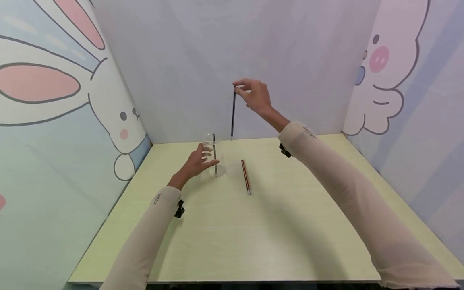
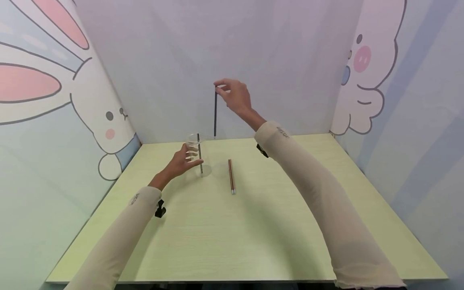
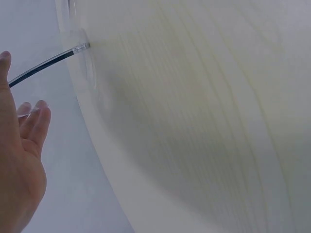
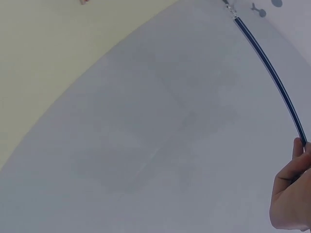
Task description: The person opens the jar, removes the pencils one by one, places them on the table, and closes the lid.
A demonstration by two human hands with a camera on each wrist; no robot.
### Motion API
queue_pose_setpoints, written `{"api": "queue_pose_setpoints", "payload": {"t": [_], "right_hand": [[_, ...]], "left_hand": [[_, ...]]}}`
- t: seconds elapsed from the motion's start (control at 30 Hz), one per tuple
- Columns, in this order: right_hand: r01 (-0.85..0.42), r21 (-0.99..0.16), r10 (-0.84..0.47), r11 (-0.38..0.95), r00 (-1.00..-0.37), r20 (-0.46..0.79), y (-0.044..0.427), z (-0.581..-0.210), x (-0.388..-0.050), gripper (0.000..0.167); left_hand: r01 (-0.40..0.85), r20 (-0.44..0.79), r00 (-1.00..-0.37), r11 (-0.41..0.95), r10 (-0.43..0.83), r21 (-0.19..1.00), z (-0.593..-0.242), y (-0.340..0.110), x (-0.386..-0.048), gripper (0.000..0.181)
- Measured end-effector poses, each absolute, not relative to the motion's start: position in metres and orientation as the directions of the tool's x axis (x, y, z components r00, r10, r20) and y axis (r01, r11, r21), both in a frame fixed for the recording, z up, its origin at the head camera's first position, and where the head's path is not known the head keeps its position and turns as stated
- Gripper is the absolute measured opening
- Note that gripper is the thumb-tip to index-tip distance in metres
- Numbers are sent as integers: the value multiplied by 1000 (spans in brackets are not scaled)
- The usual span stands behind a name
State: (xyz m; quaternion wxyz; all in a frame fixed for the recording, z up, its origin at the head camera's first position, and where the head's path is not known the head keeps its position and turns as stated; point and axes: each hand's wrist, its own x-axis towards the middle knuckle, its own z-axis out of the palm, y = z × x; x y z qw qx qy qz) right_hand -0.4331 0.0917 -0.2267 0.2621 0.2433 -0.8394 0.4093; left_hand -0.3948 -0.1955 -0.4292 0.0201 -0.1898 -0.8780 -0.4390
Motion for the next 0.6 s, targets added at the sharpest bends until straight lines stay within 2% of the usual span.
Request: {"api": "queue_pose_setpoints", "payload": {"t": [0.3,0.6], "right_hand": [[-558,-569,-197,605,-797,572,129,-265,-444,29],[-544,-570,-218,615,-813,540,149,-309,-447,25]], "left_hand": [[352,201,-927,549,317,758,-429,-194,-394,76],[362,204,-921,536,332,763,-429,-191,-394,79]]}}
